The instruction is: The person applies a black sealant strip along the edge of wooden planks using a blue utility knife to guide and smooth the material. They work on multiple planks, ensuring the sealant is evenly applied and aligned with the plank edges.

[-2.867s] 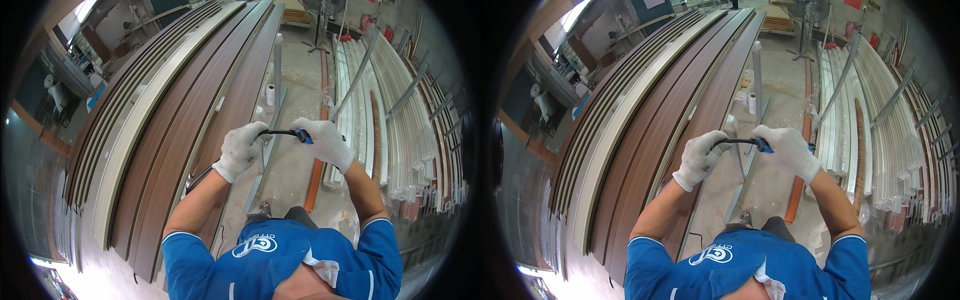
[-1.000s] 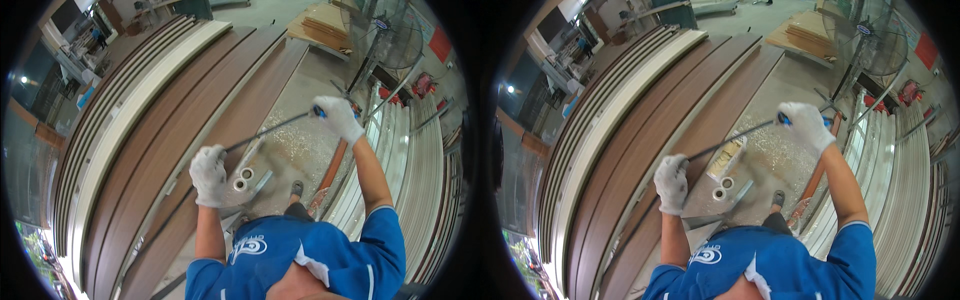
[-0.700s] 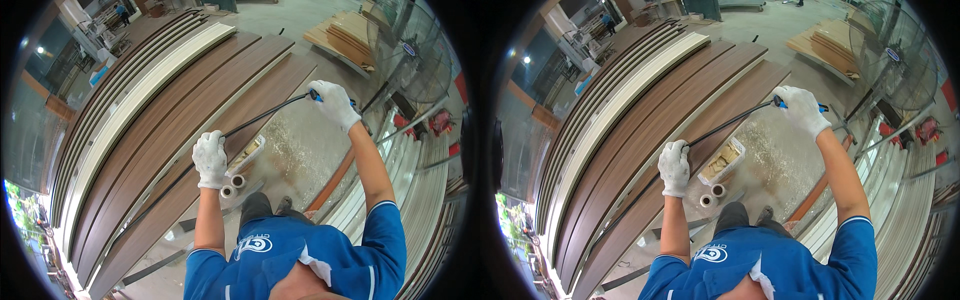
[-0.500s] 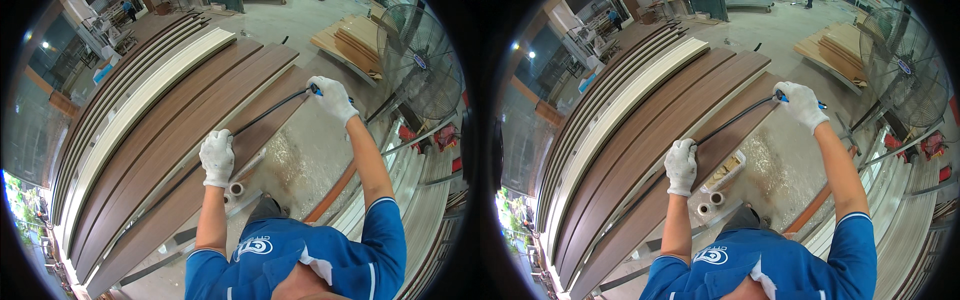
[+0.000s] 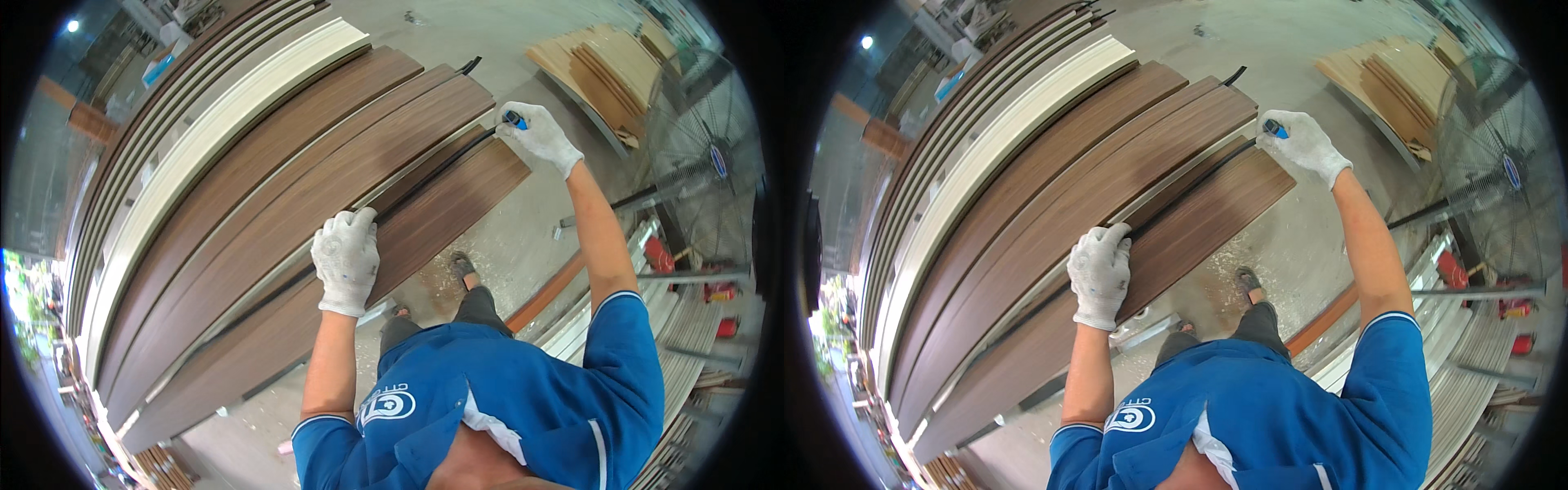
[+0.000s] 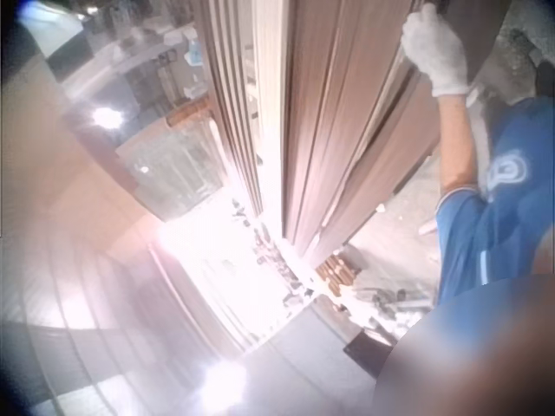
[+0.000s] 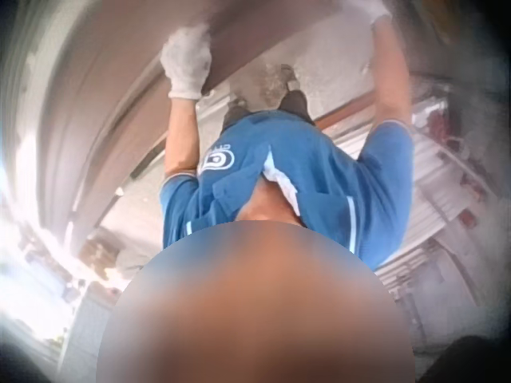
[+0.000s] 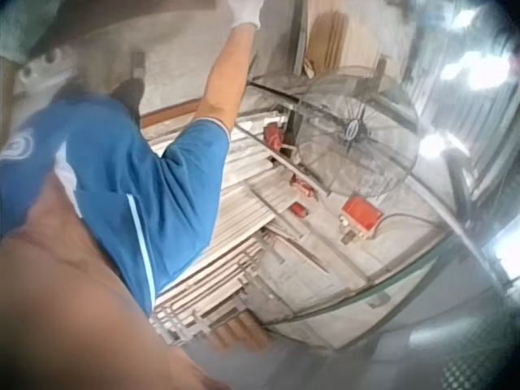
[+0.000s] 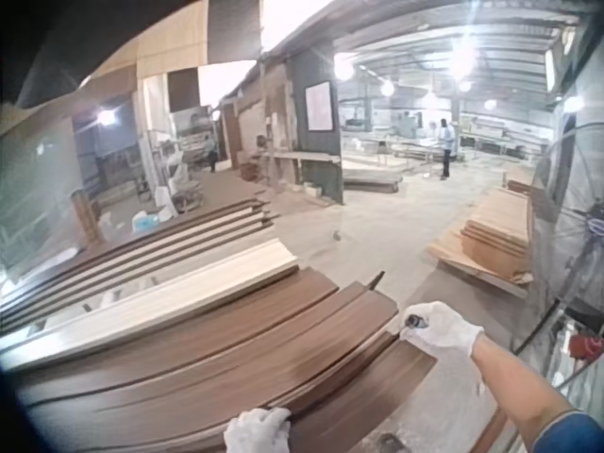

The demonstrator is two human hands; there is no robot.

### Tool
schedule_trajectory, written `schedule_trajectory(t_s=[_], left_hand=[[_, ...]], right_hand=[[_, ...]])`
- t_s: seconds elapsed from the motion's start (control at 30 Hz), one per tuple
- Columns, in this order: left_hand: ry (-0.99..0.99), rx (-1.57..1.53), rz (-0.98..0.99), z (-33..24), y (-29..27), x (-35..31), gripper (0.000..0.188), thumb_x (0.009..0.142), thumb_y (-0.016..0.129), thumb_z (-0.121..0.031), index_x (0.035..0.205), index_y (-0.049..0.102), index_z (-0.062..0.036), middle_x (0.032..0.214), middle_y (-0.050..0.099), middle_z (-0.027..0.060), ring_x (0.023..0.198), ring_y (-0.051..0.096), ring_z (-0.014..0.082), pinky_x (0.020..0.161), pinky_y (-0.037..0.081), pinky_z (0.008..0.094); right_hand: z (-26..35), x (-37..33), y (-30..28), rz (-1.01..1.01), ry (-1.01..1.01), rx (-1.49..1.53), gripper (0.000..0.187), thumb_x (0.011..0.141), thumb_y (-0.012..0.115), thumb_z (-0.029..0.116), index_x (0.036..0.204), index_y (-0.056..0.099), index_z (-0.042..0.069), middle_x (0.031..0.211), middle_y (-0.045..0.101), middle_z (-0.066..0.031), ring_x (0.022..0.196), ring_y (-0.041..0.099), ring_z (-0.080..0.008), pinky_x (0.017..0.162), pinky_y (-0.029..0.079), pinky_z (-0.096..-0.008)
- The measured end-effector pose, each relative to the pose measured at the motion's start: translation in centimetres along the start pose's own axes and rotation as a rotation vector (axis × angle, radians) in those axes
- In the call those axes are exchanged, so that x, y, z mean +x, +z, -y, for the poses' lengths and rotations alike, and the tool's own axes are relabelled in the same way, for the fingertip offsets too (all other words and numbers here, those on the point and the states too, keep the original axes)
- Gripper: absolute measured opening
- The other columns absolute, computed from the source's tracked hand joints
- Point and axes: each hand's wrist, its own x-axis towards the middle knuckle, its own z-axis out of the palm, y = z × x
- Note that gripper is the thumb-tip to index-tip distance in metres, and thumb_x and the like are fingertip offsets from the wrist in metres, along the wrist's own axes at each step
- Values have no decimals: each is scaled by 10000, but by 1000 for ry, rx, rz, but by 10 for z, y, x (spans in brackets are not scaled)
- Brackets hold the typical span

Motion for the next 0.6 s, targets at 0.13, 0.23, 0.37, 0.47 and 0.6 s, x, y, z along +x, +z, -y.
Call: schedule_trajectory(t_s=[0.13,0.23,0.37,0.47,0.6], left_hand=[[-124,122,-76,-34,23,14,130,906,747,-158,1029,783,-135,947,723,73,926,671,318,851,510,450],[-221,162,-71,-61,31,27,109,914,737,-173,988,794,-117,968,744,73,946,673,315,876,508,443],[-217,99,1,-95,46,49,140,929,726,-232,988,787,-121,970,740,82,987,671,322,885,507,454],[-159,76,101,-126,61,68,476,844,789,-463,1144,757,-94,1082,722,114,1087,644,342,965,476,475],[-71,76,206,-159,75,80,1025,589,862,-678,1369,648,-48,1250,654,138,1203,581,364,1062,413,507]], right_hand=[[-43,29,-4,155,-144,208,115,962,728,63,969,644,-15,873,687,-45,831,594,-124,799,515,-312],[-65,31,-5,256,-183,208,139,943,779,116,989,702,10,882,719,-71,817,637,-141,794,531,-314],[-85,41,-4,411,-193,332,161,933,808,132,1026,734,24,897,752,-68,827,664,-133,782,537,-320],[-91,52,-6,496,-205,456,159,944,804,133,1020,731,14,910,747,-44,848,657,-118,790,533,-303],[-99,65,-10,679,-156,472,167,959,797,151,1023,732,11,915,727,-19,875,643,-104,807,527,-279]])
